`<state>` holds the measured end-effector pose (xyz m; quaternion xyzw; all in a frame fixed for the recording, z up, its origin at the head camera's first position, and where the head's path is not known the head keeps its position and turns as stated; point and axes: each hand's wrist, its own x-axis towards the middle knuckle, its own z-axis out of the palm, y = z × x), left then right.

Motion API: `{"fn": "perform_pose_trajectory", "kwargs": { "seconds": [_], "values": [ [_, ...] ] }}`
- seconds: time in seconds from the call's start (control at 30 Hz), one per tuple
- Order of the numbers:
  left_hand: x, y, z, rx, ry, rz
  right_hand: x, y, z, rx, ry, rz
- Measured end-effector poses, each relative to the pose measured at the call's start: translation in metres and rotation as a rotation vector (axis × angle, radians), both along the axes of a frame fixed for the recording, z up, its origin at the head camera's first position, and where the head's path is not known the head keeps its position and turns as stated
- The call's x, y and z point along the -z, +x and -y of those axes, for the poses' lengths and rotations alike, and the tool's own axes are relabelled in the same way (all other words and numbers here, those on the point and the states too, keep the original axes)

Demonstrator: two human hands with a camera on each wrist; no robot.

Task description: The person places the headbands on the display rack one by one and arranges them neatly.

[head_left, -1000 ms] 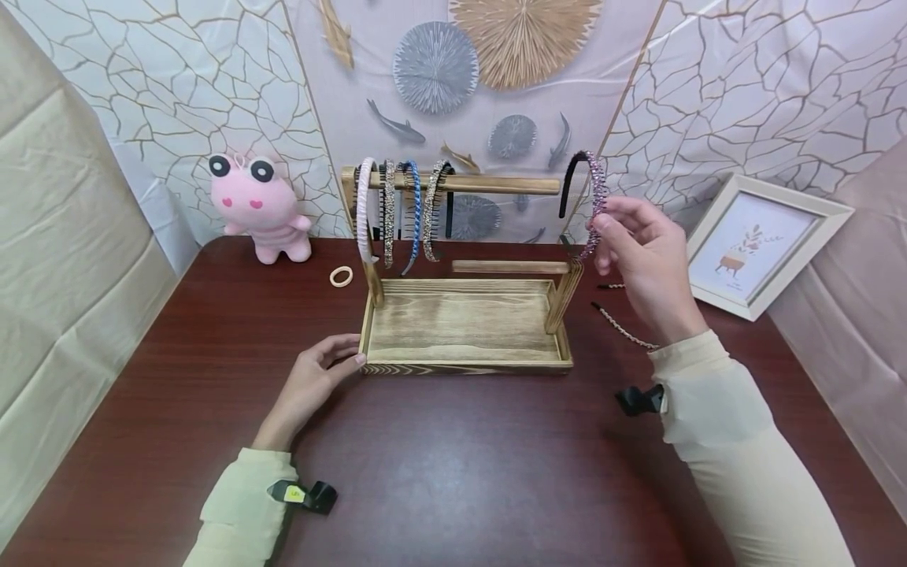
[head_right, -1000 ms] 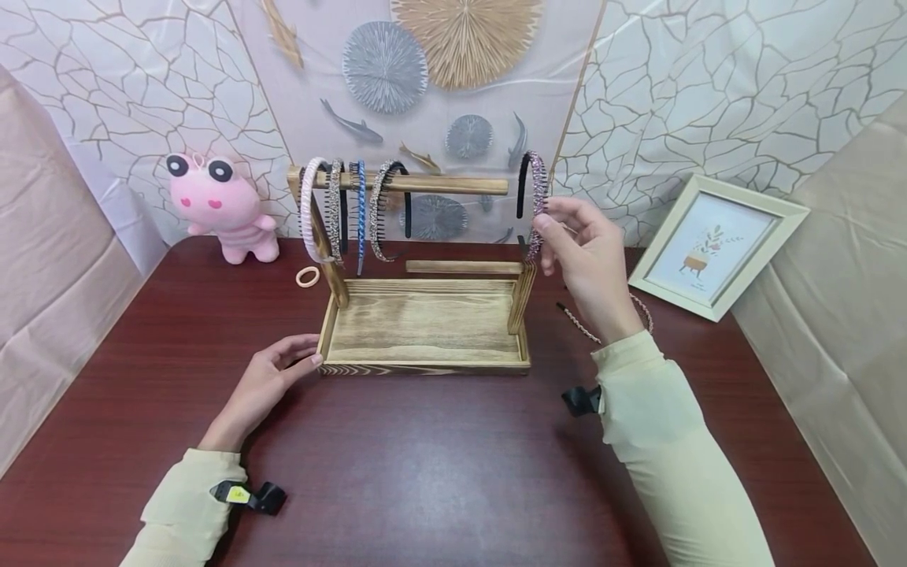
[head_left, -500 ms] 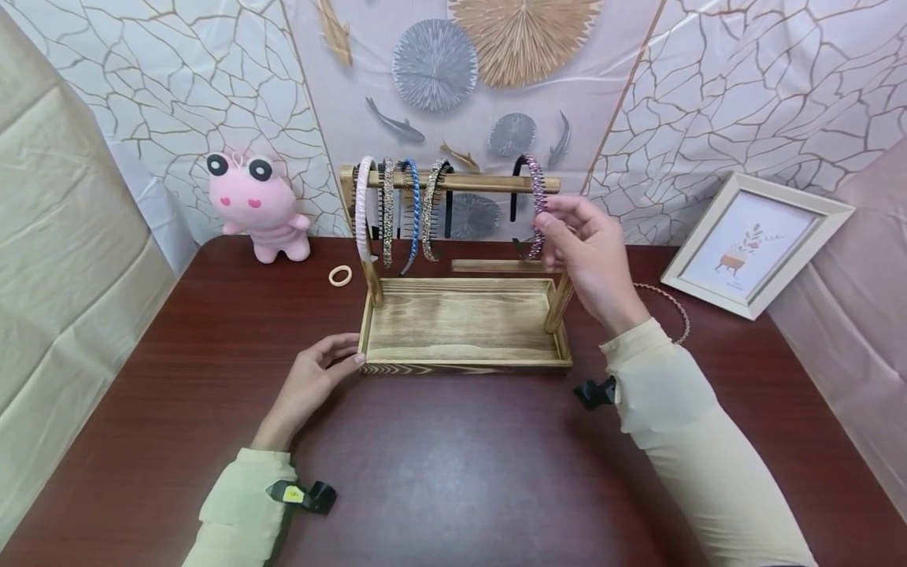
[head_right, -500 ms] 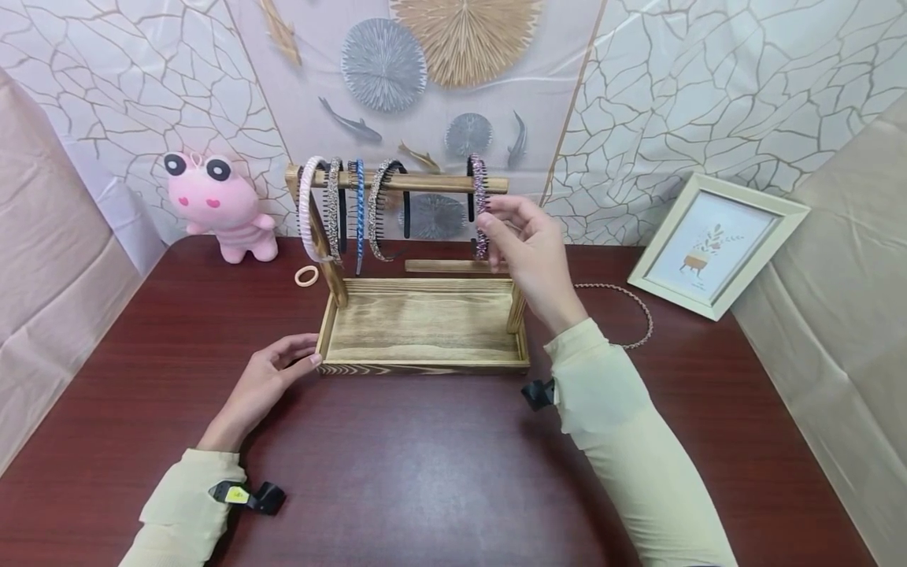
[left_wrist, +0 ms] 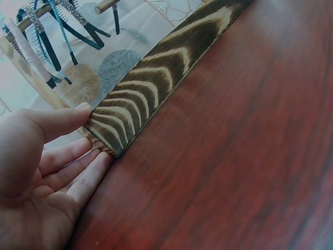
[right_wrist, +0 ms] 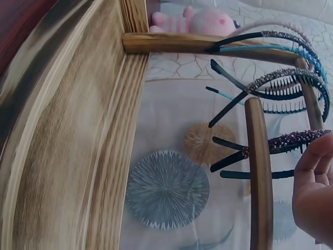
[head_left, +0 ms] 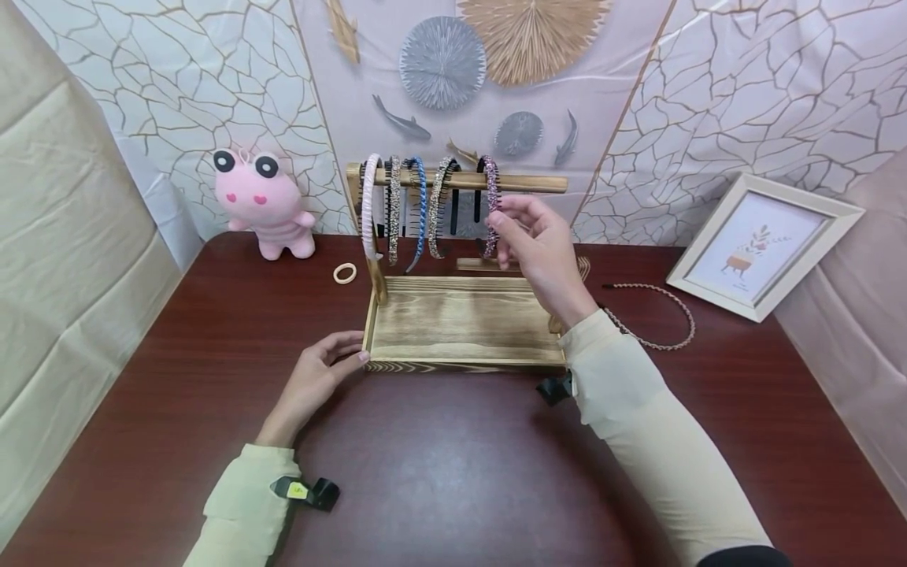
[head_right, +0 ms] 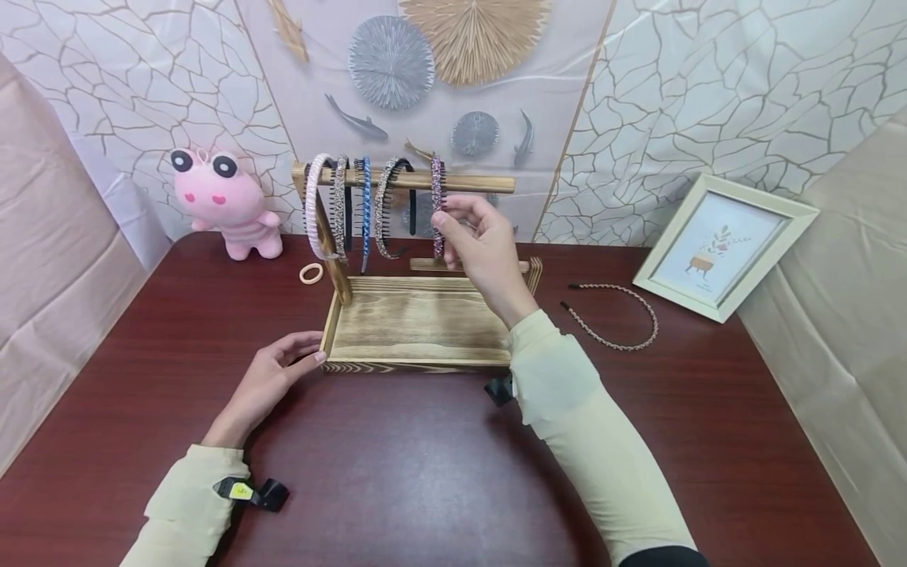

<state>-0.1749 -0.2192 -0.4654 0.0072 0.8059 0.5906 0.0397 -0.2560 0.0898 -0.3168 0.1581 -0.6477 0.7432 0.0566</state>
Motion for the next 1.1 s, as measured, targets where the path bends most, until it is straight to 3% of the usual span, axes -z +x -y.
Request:
{"fn": "perform_pose_trajectory", "kwargs": {
  "seconds": [1.1],
  "values": [
    [0.001,0.000,0.000,0.001,0.008,-0.016,-0.004,-0.007,0.012,0.018,0.051,-0.004]
  ]
}}
